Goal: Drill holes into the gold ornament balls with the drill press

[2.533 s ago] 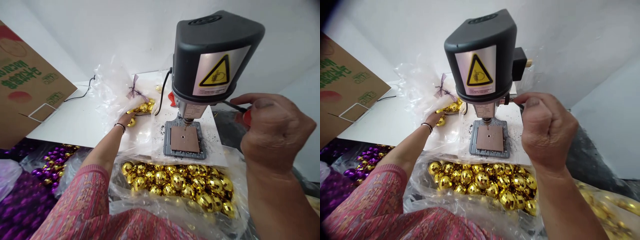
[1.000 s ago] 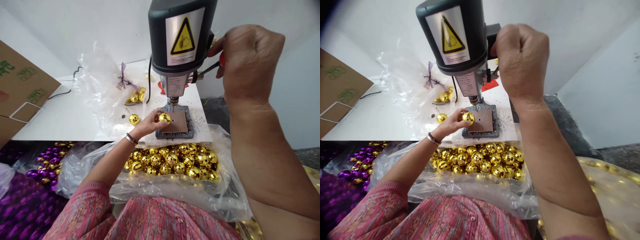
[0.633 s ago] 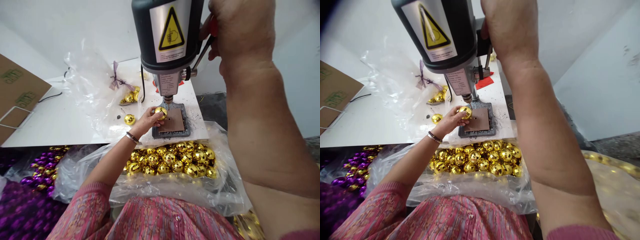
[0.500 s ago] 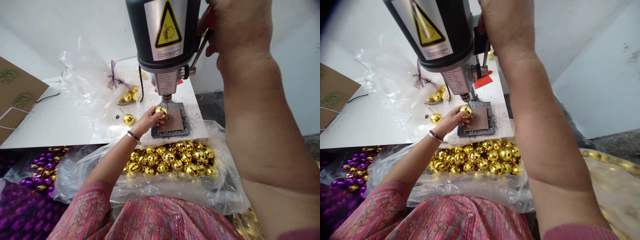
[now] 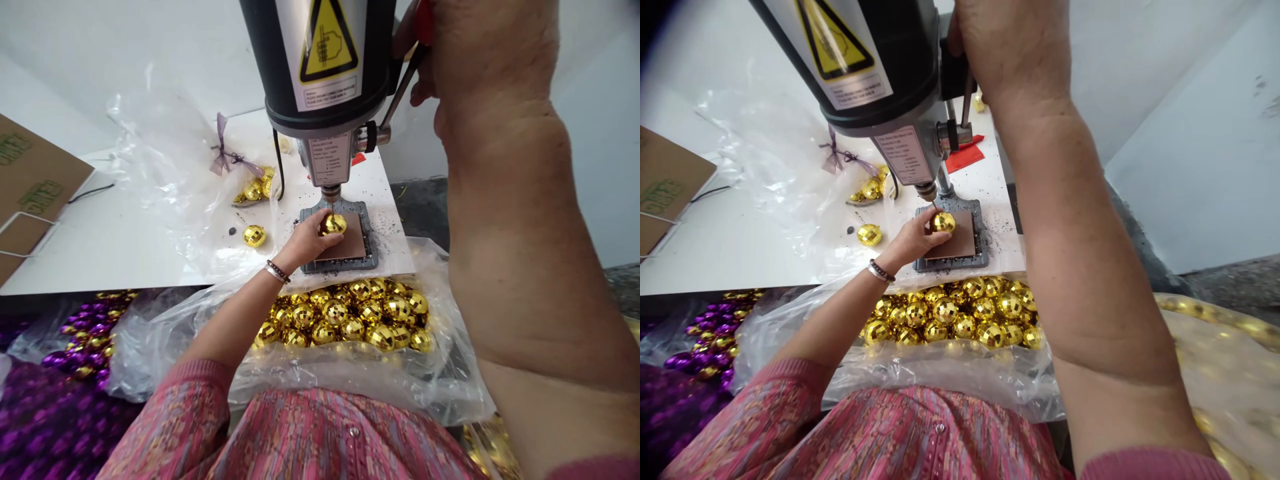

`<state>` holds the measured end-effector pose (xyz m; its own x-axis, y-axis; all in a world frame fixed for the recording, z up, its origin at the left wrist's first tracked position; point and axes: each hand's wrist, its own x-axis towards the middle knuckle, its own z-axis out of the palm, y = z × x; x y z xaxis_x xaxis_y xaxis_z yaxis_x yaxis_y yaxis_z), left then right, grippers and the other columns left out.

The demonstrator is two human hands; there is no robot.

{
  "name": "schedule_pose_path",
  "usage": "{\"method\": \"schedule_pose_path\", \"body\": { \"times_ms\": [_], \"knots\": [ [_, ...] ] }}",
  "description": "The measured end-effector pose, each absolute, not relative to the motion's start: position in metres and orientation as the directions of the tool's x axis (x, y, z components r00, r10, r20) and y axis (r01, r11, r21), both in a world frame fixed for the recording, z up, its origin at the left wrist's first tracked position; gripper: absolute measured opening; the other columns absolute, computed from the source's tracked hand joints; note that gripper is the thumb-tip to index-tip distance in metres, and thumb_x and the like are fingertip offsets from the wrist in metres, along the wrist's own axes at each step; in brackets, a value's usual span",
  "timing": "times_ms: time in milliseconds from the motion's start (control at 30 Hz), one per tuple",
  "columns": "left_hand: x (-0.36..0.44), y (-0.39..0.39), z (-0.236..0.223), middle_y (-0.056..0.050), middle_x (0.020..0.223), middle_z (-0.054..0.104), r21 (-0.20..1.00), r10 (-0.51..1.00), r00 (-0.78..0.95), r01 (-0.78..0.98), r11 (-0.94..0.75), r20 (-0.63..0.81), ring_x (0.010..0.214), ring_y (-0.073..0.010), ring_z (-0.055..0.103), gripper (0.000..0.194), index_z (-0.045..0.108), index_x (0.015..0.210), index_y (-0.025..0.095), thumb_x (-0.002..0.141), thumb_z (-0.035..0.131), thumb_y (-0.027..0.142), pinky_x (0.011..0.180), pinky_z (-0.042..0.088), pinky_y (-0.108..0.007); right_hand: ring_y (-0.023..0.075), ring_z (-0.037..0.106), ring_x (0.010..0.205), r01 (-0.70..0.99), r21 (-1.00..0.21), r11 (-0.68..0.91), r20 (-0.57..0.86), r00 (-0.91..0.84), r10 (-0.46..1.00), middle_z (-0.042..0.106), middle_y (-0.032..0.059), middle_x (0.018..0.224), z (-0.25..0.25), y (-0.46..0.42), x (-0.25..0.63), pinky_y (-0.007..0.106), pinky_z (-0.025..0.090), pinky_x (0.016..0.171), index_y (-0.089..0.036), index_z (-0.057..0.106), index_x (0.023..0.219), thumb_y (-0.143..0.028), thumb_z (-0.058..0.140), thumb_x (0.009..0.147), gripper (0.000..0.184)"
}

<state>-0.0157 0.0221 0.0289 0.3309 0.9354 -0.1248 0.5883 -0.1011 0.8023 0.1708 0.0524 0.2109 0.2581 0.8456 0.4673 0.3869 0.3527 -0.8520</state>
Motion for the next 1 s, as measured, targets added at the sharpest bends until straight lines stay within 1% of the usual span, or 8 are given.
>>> {"method": "schedule_pose_path", "body": {
  "times_ms": [133, 200, 300, 400, 500, 800, 900, 1000],
  "knots": [
    [-0.011, 0.020, 0.031, -0.009, 0.110, 0.073, 0.778, 0.935, 0.331, 0.618, -0.115, -0.124, 0.095, -0.0195, 0.066, 0.065, 0.059, 0.138, 0.012, 0.078, 0.078, 0.026, 0.088, 0.052, -0.030, -0.0042, 0.045, 0.044, 0.445, -0.842, 0.306, 0.472, 0.334, 0.816, 0.047, -0.0102, 0.050, 0.207, 0.042, 0.169, 0.006, 0.030, 0.050, -0.013, 0.045, 0.060, -0.025, 0.044, 0.089, 0.031],
    [-0.011, 0.020, 0.030, -0.008, 0.109, 0.074, 0.783, 0.933, 0.324, 0.617, -0.083, -0.156, 0.094, -0.0192, 0.066, 0.065, 0.060, 0.138, 0.012, 0.077, 0.078, 0.027, 0.088, 0.052, -0.030, -0.0029, 0.040, 0.044, 0.426, -0.841, 0.334, 0.490, 0.336, 0.804, 0.045, -0.0083, 0.052, 0.201, 0.029, 0.167, 0.011, 0.028, 0.050, -0.014, 0.044, 0.060, -0.023, 0.045, 0.092, 0.033],
    [-0.012, 0.022, 0.027, -0.007, 0.107, 0.075, 0.802, 0.931, 0.325, 0.593, -0.064, -0.166, 0.093, -0.0187, 0.066, 0.065, 0.061, 0.137, 0.012, 0.077, 0.079, 0.026, 0.089, 0.052, -0.030, 0.0004, 0.037, 0.048, 0.512, -0.750, 0.418, 0.602, 0.267, 0.752, 0.046, -0.0049, 0.056, 0.184, 0.007, 0.166, 0.020, 0.026, 0.052, -0.014, 0.047, 0.059, -0.021, 0.044, 0.095, 0.036],
    [-0.012, 0.023, 0.025, -0.007, 0.108, 0.075, 0.821, 0.930, 0.333, 0.567, -0.067, -0.154, 0.092, -0.0182, 0.066, 0.064, 0.062, 0.136, 0.013, 0.076, 0.079, 0.026, 0.089, 0.051, -0.030, 0.0043, 0.039, 0.054, 0.556, -0.689, 0.466, 0.664, 0.226, 0.713, 0.049, -0.0035, 0.061, 0.161, -0.010, 0.169, 0.025, 0.027, 0.057, -0.016, 0.047, 0.063, -0.022, 0.046, 0.090, 0.028],
    [-0.012, 0.023, 0.024, -0.007, 0.110, 0.075, 0.821, 0.930, 0.336, 0.567, -0.073, -0.150, 0.093, -0.0182, 0.066, 0.065, 0.062, 0.137, 0.012, 0.076, 0.079, 0.025, 0.090, 0.051, -0.030, 0.0057, 0.041, 0.060, 0.580, -0.655, 0.483, 0.699, 0.224, 0.679, 0.047, -0.0039, 0.062, 0.141, -0.020, 0.170, 0.024, 0.031, 0.062, -0.017, 0.046, 0.066, -0.026, 0.049, 0.087, 0.022],
    [-0.014, 0.024, 0.018, -0.007, 0.108, 0.075, 0.830, 0.925, 0.360, 0.547, -0.107, -0.118, 0.095, -0.0205, 0.066, 0.065, 0.061, 0.137, 0.014, 0.076, 0.079, 0.029, 0.090, 0.052, -0.031, 0.0057, 0.041, 0.061, 0.666, -0.493, 0.560, 0.842, 0.204, 0.499, 0.048, -0.0029, 0.068, 0.103, -0.019, 0.168, 0.023, 0.036, 0.062, -0.017, 0.048, 0.072, -0.035, 0.047, 0.096, 0.030],
    [-0.014, 0.023, 0.019, -0.007, 0.111, 0.075, 0.823, 0.924, 0.355, 0.560, -0.092, -0.139, 0.094, -0.0198, 0.066, 0.067, 0.059, 0.139, 0.014, 0.077, 0.078, 0.029, 0.090, 0.052, -0.030, 0.0071, 0.045, 0.062, 0.675, -0.466, 0.572, 0.862, 0.200, 0.466, 0.052, -0.0026, 0.070, 0.094, -0.016, 0.170, 0.024, 0.039, 0.062, -0.018, 0.050, 0.076, -0.044, 0.043, 0.100, 0.036],
    [-0.014, 0.022, 0.021, -0.006, 0.112, 0.074, 0.818, 0.927, 0.348, 0.569, -0.089, -0.140, 0.093, -0.0187, 0.066, 0.066, 0.059, 0.139, 0.015, 0.078, 0.078, 0.030, 0.087, 0.052, -0.028, 0.0073, 0.052, 0.064, 0.645, -0.463, 0.608, 0.874, 0.222, 0.432, 0.058, -0.0022, 0.073, 0.087, -0.015, 0.168, 0.025, 0.043, 0.065, -0.018, 0.052, 0.080, -0.043, 0.044, 0.102, 0.034]
  ]
}}
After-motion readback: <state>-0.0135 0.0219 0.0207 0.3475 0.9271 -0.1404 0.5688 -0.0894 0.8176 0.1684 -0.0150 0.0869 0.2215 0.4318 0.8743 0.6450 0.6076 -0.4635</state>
